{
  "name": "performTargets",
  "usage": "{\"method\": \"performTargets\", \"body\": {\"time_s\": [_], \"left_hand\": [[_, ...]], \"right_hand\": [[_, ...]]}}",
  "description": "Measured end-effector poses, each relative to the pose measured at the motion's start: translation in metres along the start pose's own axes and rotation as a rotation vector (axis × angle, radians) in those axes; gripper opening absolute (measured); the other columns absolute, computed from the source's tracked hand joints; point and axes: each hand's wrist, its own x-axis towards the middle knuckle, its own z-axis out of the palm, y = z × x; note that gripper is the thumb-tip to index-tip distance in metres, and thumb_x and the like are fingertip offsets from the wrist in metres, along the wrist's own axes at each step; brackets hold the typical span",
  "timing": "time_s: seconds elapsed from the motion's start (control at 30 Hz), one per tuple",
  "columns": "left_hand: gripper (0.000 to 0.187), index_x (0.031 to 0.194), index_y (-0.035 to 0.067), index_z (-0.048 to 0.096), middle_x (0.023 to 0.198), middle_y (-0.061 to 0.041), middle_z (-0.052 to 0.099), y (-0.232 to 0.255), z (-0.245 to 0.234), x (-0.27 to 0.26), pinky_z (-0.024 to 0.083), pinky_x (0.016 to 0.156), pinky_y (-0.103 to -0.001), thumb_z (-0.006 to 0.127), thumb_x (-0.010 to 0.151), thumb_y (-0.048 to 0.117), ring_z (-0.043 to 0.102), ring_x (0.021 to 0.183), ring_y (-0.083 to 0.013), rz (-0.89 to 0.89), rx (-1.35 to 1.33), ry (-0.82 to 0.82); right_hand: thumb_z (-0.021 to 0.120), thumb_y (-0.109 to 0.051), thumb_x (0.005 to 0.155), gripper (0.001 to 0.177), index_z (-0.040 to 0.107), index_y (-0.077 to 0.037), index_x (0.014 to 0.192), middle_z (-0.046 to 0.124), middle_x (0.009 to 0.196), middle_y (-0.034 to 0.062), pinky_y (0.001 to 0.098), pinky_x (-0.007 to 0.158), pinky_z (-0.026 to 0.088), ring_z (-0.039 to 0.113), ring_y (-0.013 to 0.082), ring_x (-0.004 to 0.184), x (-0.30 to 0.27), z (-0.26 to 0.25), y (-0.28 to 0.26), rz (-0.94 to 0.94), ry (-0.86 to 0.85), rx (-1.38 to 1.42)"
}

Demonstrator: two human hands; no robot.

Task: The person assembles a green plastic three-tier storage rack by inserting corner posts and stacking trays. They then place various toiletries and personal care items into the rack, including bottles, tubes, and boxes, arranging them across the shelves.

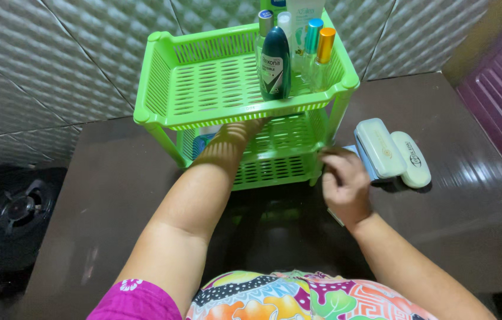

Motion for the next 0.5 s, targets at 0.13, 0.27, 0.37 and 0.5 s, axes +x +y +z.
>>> {"method": "performTargets", "body": {"time_s": [0.13, 0.27, 0.37, 0.5], "left_hand": [[0.063, 0.133, 0.009, 0.064, 0.138, -0.017, 0.063, 0.009, -0.003, -0.007, 0.042, 0.11, -0.051, 0.031, 0.107, 0.056, 0.059, 0.125, -0.0347, -0.094, 0.304, -0.401], [0.068, 0.143, 0.007, 0.054, 0.147, -0.016, 0.055, 0.057, -0.061, -0.031, 0.039, 0.116, -0.046, 0.049, 0.101, 0.061, 0.052, 0.137, -0.031, -0.512, 0.015, -0.672], [0.065, 0.139, 0.007, 0.057, 0.144, -0.015, 0.055, 0.086, -0.101, -0.062, 0.041, 0.112, -0.042, 0.068, 0.09, 0.048, 0.052, 0.133, -0.0315, -0.415, -0.189, -0.403], [0.053, 0.135, 0.012, 0.064, 0.14, -0.014, 0.059, 0.095, -0.123, -0.086, 0.041, 0.109, -0.042, 0.071, 0.089, 0.039, 0.054, 0.131, -0.0327, -0.26, -0.245, -0.264]], "right_hand": [[0.068, 0.0, 0.091, 0.032, 0.068, -0.004, 0.123, 0.066, 0.123, 0.0172, 0.0429, 0.098, 0.054, 0.066, 0.0368, 0.114, -0.025, -0.019, 0.072, 0.176, -0.047, -0.273], [0.082, -0.02, 0.079, 0.058, 0.062, 0.003, 0.129, 0.062, 0.123, 0.0216, 0.0499, 0.093, 0.05, 0.06, 0.0436, 0.112, -0.045, -0.012, 0.103, 0.312, -0.272, -0.568], [0.083, -0.029, 0.078, 0.06, 0.06, 0.001, 0.124, 0.062, 0.119, 0.0177, 0.0511, 0.093, 0.05, 0.06, 0.0416, 0.111, -0.056, -0.002, 0.107, 0.403, -0.405, -0.636], [0.083, -0.036, 0.078, 0.056, 0.061, -0.001, 0.115, 0.062, 0.116, 0.016, 0.0512, 0.091, 0.052, 0.061, 0.0396, 0.108, -0.073, 0.013, 0.115, 0.421, -0.472, -0.786]]}}
